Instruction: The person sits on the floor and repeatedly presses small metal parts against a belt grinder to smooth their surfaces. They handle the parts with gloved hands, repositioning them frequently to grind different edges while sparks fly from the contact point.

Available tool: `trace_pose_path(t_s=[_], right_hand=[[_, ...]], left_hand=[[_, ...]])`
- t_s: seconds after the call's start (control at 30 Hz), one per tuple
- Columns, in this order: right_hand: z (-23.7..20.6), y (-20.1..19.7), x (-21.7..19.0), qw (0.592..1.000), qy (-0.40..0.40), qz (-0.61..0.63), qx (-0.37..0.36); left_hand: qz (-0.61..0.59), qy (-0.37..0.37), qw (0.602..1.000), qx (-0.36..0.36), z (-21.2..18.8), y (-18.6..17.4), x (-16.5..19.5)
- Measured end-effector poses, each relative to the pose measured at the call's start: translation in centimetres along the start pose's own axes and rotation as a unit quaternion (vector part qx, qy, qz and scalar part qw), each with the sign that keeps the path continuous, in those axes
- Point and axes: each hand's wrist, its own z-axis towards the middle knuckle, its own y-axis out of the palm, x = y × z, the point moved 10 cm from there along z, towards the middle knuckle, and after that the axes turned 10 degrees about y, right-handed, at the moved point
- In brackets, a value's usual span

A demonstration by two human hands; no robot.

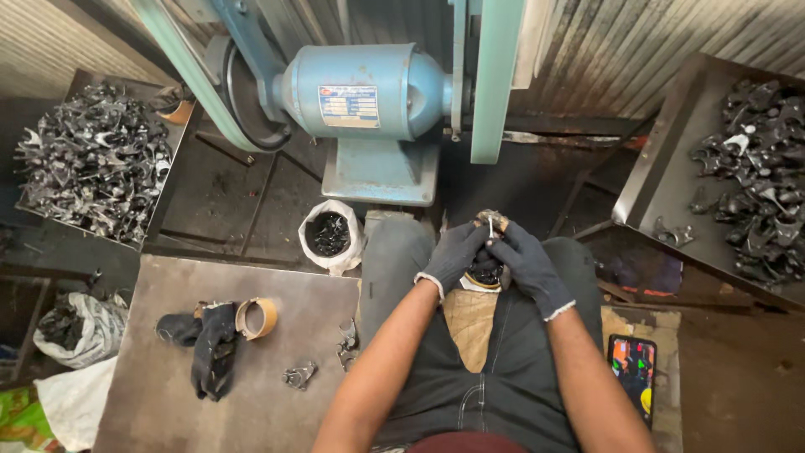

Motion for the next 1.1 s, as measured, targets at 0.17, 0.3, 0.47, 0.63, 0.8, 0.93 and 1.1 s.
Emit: trace_pose_path(t_s=[0.17, 0.3, 0.47, 0.63, 0.8, 0.93, 1.1], right_hand=[[0.2, 0.2, -5.5, 0.994, -0.079, -0.058, -0.041], [3.9, 0.2, -4.0, 1.000, 0.013, 0.011, -0.004], [8.3, -0.3, -1.3, 0.999, -0.025, 0.015, 0.038], [11.9, -2.7, 1.8, 0.991, 0.109, 0.012, 0.080], [10.7, -1.3, -1.0, 0.996, 0.004, 0.083, 0.037], [6.7, -0.3, -1.8, 0.993, -0.044, 0.105, -0.021], [6.8, -0.8, -0.2, 0.994, -0.003, 0.109, 0.023]], left_hand=[[-0.123, 0.049, 0.987, -0.087, 2.3, -0.4, 2.0], [-0.078, 0.046, 0.993, -0.082, 5.3, -1.3, 1.1], [0.128, 0.019, 0.991, 0.019, 8.8, -1.9, -5.1], [0.346, 0.175, 0.922, 0.025, 11.4, 0.1, -4.0], [0.277, 0.185, 0.941, 0.057, 10.3, -1.1, -1.7], [0.046, 0.038, 0.997, 0.044, 6.6, -2.4, -1.4], [0.070, 0.026, 0.996, 0.044, 5.8, -3.0, 1.3]])
